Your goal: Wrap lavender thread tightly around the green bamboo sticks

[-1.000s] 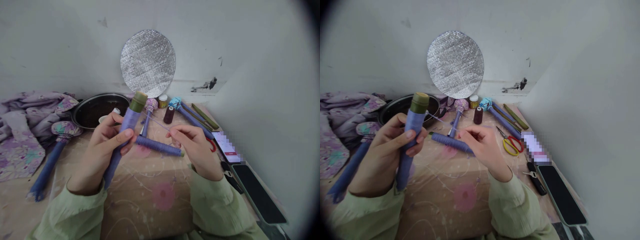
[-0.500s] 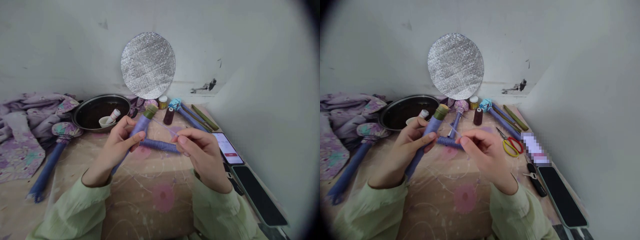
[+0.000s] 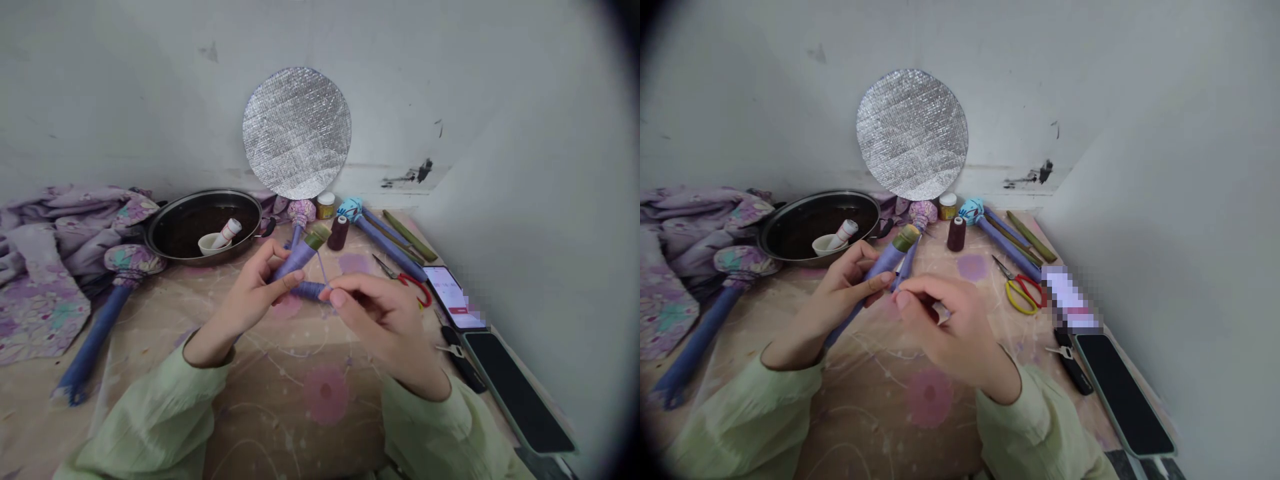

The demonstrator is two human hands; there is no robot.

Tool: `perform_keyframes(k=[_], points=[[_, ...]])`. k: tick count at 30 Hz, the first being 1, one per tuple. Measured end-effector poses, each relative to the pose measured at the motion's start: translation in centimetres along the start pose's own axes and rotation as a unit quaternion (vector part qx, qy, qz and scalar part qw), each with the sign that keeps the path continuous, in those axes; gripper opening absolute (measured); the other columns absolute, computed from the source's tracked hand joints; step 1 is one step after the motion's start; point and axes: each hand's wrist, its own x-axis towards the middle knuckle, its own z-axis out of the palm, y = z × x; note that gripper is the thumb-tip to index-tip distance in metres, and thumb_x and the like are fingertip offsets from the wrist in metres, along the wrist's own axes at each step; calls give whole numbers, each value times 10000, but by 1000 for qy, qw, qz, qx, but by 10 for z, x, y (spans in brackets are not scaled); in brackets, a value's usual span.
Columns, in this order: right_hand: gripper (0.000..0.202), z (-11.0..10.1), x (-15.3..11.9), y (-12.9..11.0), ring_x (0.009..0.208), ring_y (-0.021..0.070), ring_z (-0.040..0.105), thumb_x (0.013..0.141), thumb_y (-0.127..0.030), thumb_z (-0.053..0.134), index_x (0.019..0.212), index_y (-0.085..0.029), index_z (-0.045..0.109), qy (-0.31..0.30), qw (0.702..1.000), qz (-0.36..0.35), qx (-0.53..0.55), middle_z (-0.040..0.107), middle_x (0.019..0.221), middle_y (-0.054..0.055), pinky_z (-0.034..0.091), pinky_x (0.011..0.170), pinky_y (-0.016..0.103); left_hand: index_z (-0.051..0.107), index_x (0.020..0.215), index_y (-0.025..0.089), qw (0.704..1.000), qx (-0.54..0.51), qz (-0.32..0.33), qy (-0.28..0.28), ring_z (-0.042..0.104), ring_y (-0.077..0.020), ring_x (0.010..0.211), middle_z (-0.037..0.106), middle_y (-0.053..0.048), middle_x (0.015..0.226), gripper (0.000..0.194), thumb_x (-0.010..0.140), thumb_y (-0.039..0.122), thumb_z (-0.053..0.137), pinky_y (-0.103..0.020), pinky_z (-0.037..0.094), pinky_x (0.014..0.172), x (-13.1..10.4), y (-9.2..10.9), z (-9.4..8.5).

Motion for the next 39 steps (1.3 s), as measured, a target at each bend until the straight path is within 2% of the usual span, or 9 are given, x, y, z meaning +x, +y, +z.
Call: perform_keyframes(k=[5,10,14,17,19,23,27,32,39], points=[[189,3,0,2,529,109,509,921,-170,594,778,-183,718,-5,999,-21,-24,658,632,-3,397,473,242,471,899,220,993,113,42,1,510,-106,639,551,55,737,199,912,315,646,-239,395,598,-5,-2,4],[191,2,0,1,530,108,538,919,-157,592,778,-188,718,-13,1000,-22,-11,688,652,-1,404,466,237,464,1117,219,960,278,37,-9,617,-186,752,636,-15,873,201,979,361,497,-333,467,698,-13,0,13],[185,1,0,-1,519,114,526,907,-162,598,774,-192,724,-10,999,-30,-17,708,657,8,406,459,246,496,1186,204,952,296,71,-41,684,-260,1018,692,-132,1133,287,1017,409,387,-417,535,856,-20,-4,19],[187,1,0,-1,505,111,526,904,-157,598,776,-201,727,-12,999,-31,-8,733,687,9,426,466,250,466,1341,185,953,295,62,-19,557,-306,1348,585,-201,1430,426,1036,447,328,-484,483,1055,-24,-9,20],[193,2,0,0,518,120,543,908,-170,602,765,-206,725,-12,999,-33,-12,722,668,9,440,478,256,463,1365,194,956,285,66,-9,506,-293,1407,559,-187,1472,432,1041,446,330,-482,449,1110,-25,-10,19],[204,3,0,0,534,128,564,919,-182,594,763,-207,722,-6,1000,-26,-16,709,651,8,434,474,256,531,1213,225,962,257,86,-31,657,-230,1138,689,-107,1191,302,1049,412,360,-392,525,983,-22,-7,18],[189,2,-1,0,534,117,564,918,-158,588,785,-200,716,-4,1000,-24,-8,712,662,3,426,466,242,527,1103,222,971,223,66,-63,641,-174,811,639,-25,890,235,1050,400,383,-311,531,763,-20,-3,19],[191,0,-3,-1,540,114,529,922,-170,593,766,-198,698,0,1000,-22,-13,667,640,-3,435,497,242,529,1141,225,972,211,76,-65,611,-182,827,632,-25,923,193,1033,364,450,-329,493,760,-21,-2,20],[184,2,-2,-2,557,100,527,917,-141,591,767,-181,689,-3,1000,-19,3,640,657,-10,418,492,225,439,947,227,981,157,98,-49,553,-135,727,590,7,848,138,1008,317,526,-287,427,656,-22,-3,20]])
